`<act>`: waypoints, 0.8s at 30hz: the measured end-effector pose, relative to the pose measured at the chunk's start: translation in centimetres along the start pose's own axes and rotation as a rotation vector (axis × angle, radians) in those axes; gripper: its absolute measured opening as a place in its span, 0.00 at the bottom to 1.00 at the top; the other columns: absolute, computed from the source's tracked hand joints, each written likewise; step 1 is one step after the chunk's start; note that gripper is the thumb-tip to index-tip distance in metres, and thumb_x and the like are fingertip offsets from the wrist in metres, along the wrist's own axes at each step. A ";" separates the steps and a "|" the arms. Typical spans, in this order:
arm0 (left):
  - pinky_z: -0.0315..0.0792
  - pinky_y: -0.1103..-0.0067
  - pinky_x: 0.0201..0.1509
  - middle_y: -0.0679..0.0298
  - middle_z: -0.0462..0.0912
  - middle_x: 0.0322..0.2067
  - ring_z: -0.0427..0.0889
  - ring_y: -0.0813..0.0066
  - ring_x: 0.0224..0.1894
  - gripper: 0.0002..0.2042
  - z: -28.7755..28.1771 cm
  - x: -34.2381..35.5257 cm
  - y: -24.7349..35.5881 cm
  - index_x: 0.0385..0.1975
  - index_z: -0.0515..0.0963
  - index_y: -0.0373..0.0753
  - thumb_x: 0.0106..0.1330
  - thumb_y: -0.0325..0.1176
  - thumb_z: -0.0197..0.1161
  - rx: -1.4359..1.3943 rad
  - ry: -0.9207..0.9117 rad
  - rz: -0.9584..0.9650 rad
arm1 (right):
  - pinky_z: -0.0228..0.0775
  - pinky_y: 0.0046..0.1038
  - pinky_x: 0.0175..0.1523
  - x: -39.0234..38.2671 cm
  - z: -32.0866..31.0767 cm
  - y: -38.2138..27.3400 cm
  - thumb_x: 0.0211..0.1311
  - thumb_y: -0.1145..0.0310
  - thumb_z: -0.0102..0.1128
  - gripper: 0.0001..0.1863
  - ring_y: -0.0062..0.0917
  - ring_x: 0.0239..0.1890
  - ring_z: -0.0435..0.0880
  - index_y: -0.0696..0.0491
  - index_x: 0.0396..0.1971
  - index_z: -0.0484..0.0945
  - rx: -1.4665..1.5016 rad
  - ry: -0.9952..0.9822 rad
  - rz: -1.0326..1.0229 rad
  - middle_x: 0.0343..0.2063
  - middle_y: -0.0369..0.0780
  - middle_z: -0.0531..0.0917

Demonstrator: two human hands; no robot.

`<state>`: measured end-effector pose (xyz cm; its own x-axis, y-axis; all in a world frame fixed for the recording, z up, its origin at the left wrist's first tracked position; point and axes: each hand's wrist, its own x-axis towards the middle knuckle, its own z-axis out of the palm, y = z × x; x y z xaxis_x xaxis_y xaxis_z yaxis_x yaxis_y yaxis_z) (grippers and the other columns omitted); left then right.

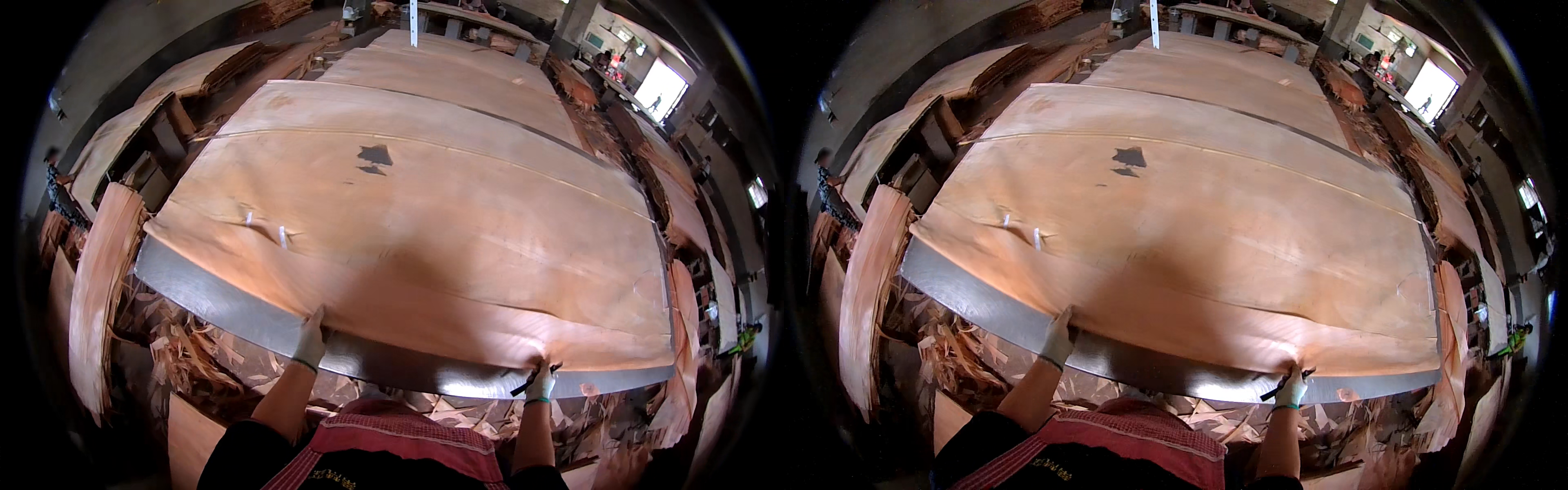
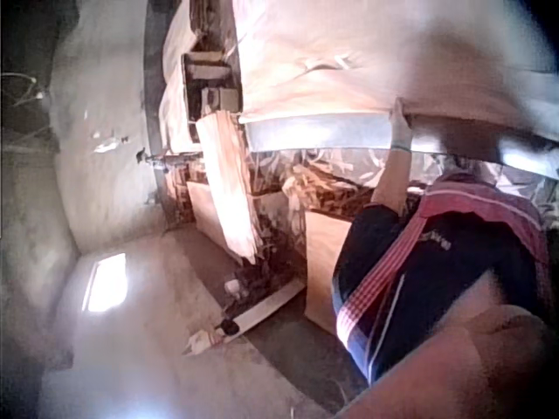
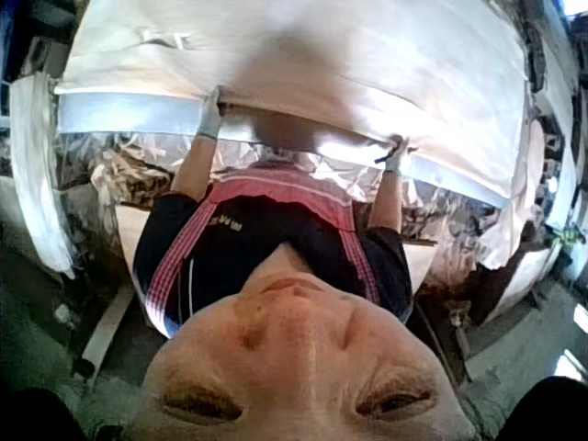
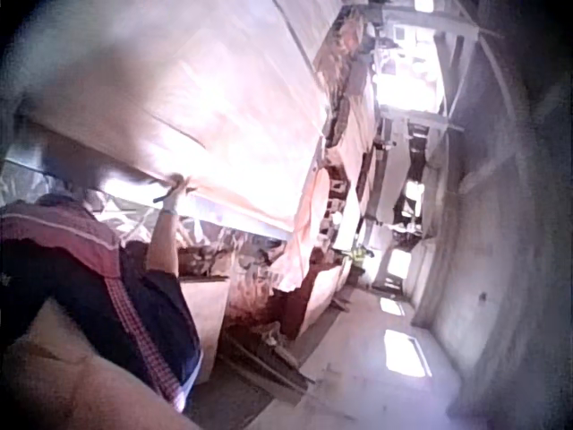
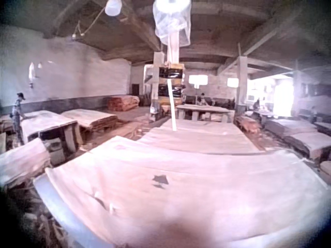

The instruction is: The person prepares wood veneer by applying tape to a sheet, cutting around a template with a utility knife, and peeling away excess material. The person then picks up the cut veneer sheet and moves it to another stack in the workshop.

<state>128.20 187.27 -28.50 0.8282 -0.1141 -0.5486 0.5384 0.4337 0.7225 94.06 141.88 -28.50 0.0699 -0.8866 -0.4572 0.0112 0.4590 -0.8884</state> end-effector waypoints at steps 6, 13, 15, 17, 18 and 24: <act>0.77 0.74 0.50 0.62 0.79 0.47 0.79 0.70 0.48 0.15 -9.0 -11.0 -3.6 0.49 0.74 0.37 0.67 0.38 0.61 -0.062 -0.038 -0.051 | 0.49 0.18 0.16 -5.2 -13.2 7.1 0.64 0.55 0.61 0.12 0.14 0.11 0.61 0.45 0.25 0.77 0.004 -0.052 0.025 0.13 0.28 0.68; 0.77 0.71 0.53 0.59 0.78 0.49 0.79 0.66 0.49 0.13 -21.4 -18.0 -12.9 0.52 0.73 0.35 0.71 0.33 0.55 0.089 -0.062 -0.086 | 0.54 0.22 0.14 -10.0 -25.0 14.3 0.63 0.59 0.60 0.09 0.18 0.12 0.66 0.48 0.32 0.81 -0.061 0.155 0.210 0.16 0.31 0.74; 0.78 0.72 0.49 0.61 0.79 0.46 0.79 0.67 0.47 0.14 -22.9 -19.4 -13.8 0.52 0.73 0.37 0.71 0.34 0.56 0.201 -0.027 -0.036 | 0.53 0.23 0.13 -10.0 -26.6 15.9 0.63 0.58 0.59 0.10 0.20 0.11 0.66 0.47 0.28 0.79 -0.139 0.218 0.314 0.15 0.31 0.73; 0.78 0.72 0.47 0.61 0.80 0.44 0.80 0.66 0.45 0.15 -25.5 -19.5 -14.7 0.53 0.73 0.37 0.70 0.36 0.57 0.306 -0.003 -0.095 | 0.54 0.24 0.13 -10.1 -26.6 16.1 0.64 0.55 0.58 0.14 0.21 0.11 0.65 0.47 0.23 0.75 -0.213 0.256 0.461 0.14 0.32 0.72; 0.77 0.71 0.46 0.60 0.80 0.43 0.80 0.65 0.43 0.16 -26.1 -18.2 -14.9 0.53 0.72 0.36 0.69 0.36 0.57 0.293 0.027 -0.279 | 0.54 0.25 0.13 -8.8 -27.4 15.9 0.65 0.54 0.56 0.16 0.22 0.11 0.65 0.47 0.21 0.73 -0.263 0.164 0.616 0.14 0.33 0.71; 0.73 0.76 0.25 0.68 0.75 0.24 0.75 0.73 0.23 0.11 -29.4 -14.3 -11.5 0.36 0.75 0.39 0.71 0.40 0.56 0.454 0.065 -0.366 | 0.64 0.27 0.22 -11.0 -18.1 19.6 0.69 0.56 0.49 0.15 0.26 0.18 0.73 0.54 0.33 0.73 -0.527 -0.381 0.437 0.22 0.39 0.78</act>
<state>105.62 210.17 -41.33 0.5725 -0.1235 -0.8106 0.8120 -0.0511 0.5813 75.48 159.63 -41.63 0.2974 -0.5076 -0.8087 -0.5646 0.5895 -0.5777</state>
